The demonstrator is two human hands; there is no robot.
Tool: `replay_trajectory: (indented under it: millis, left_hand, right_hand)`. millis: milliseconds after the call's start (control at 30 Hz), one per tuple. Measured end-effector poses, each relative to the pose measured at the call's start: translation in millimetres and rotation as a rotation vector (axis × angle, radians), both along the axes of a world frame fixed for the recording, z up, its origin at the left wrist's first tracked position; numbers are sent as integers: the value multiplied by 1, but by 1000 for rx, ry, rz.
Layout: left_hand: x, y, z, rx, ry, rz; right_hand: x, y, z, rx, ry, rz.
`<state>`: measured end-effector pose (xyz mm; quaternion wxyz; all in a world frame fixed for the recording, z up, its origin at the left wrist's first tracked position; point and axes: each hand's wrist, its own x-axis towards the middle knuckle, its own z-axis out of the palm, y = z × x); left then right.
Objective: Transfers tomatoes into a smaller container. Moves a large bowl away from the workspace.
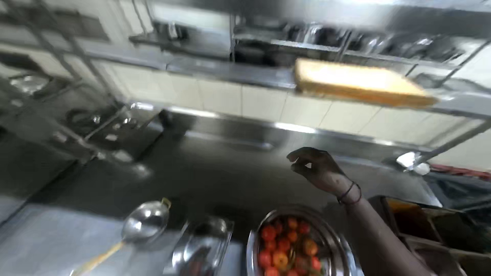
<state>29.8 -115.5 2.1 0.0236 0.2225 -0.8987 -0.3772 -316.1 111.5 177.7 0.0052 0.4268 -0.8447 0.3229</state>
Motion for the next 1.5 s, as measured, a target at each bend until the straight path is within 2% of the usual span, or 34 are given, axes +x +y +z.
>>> replay_trajectory:
  millis: [100,233,367,533,700,767,900,967,1033,1100,1167,1233,1300,1400,1500]
  left_hand:
    - [13,-5,-10,-47,38,29]
    - [22,-13,-16,-56,55,52]
    - [29,-16,-21,-94,85,-3]
    - [32,-15,-19,-57,94,-37]
    - [43,-24,-15,-67,98,-27]
    - [49,-32,-10,-55,67,7]
    - [68,-47,-13,-30,76,41]
    - [71,-49,-18,-11,94,40]
    - [71,-48,-19,-6,103,34]
    - [69,-48,-18,-6,94,31]
    - [67,-50,-20,-6,92,25]
    - [63,-51,-20,3,81,23]
    - [60,-54,-20,-2,77,30]
    - [59,-60,-22,-40,90,38]
    - [57,-64,-25,-59,121,82]
  right_hand:
    - [62,-8,-44,311,-207,48]
    - [129,1,-119,563,-279,105]
    - [181,8,-163,690,-302,20]
    - [221,-2,-211,735,-113,-24]
    - [225,-14,-215,715,-10,-30]
    - [220,-13,-205,689,-112,-92]
    - [212,-8,-166,329,-292,-328]
    - [214,-14,-137,121,-436,-297]
    - [217,-20,-110,13,-548,-220]
    - [214,-20,-105,95,-423,-178]
    - [212,-13,-116,419,-319,-129]
    - [219,-10,-138,815,-377,-85]
    - [237,-10,-165,1007,-415,-54]
    - [251,-12,-186,984,-414,-123]
    - [252,-5,-183,804,-352,-213]
